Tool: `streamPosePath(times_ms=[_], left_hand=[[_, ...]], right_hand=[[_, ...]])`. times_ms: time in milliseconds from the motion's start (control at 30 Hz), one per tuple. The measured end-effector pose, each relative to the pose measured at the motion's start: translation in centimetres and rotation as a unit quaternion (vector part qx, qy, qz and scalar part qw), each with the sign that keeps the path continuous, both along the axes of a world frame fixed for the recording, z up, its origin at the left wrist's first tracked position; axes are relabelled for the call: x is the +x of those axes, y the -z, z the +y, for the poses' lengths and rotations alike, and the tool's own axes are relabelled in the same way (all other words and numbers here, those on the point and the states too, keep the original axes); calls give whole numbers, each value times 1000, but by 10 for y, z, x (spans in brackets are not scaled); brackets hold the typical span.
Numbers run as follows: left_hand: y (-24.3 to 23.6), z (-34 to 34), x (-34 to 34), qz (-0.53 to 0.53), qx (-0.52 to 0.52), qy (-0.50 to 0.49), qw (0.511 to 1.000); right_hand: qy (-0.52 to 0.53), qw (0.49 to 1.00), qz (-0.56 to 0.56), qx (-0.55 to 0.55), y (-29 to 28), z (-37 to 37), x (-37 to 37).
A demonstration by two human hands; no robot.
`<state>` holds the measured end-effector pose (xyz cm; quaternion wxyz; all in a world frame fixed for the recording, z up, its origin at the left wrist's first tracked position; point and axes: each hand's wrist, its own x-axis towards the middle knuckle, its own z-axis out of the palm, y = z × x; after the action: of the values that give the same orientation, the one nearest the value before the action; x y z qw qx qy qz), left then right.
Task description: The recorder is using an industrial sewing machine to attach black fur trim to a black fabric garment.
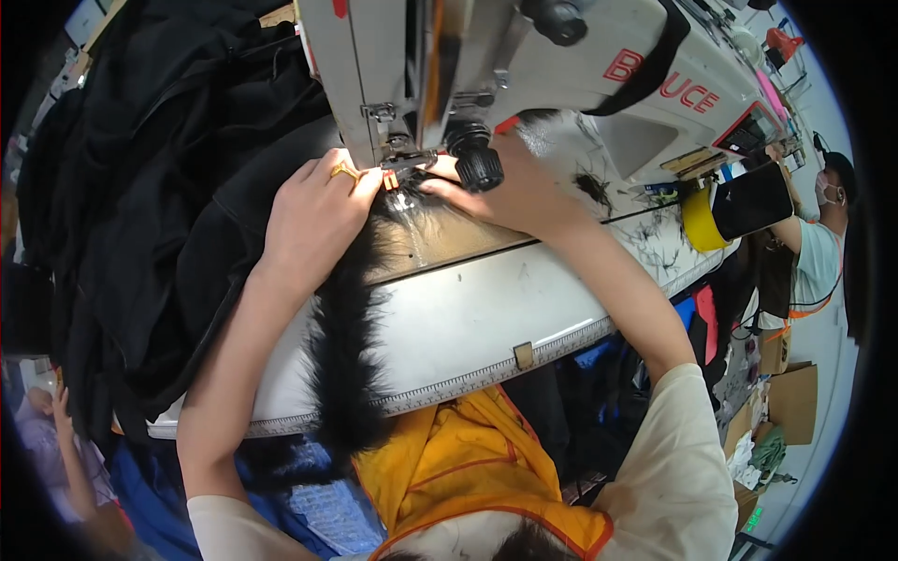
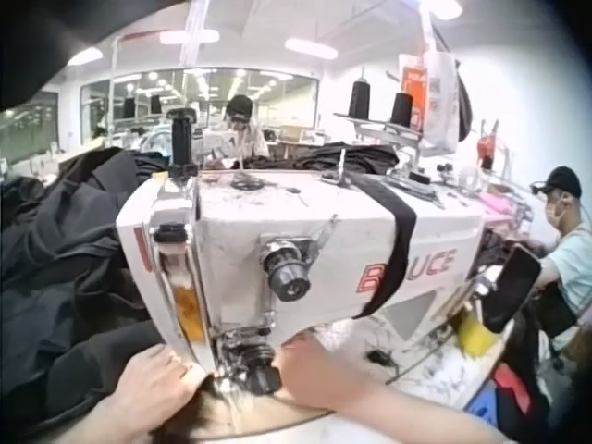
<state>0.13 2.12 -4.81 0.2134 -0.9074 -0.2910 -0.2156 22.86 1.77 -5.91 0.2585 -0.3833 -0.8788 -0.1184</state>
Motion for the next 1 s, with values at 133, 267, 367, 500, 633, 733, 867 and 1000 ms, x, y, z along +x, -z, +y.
streamPosePath(times_ms=[133,267,367,500,633,733,867,1000], left_hand=[[-3,0,-2,-23,-27,-7,999],[-6,-23,-8,-27,-60,12,998],[-5,-29,-9,-37,-44,38,998],[-6,-29,-10,-23,-41,46,998],[-3,-24,-10,-49,-73,40,995],[-4,-22,-10,-60,-89,39,994],[-5,-17,-9,-53,-69,47,995],[-2,-15,-10,-53,-67,47,995]], right_hand=[[19,997,10,-71,-4,-4,-9],[-54,996,8,-67,-1,-22,3],[-70,996,-51,13,1,-29,8],[-71,995,-63,1,-3,-30,5],[-73,996,-5,-60,2,-24,5],[-84,996,9,-28,-3,-22,4],[-93,994,-24,52,-8,-23,3],[-92,995,16,-22,-5,-24,2]])
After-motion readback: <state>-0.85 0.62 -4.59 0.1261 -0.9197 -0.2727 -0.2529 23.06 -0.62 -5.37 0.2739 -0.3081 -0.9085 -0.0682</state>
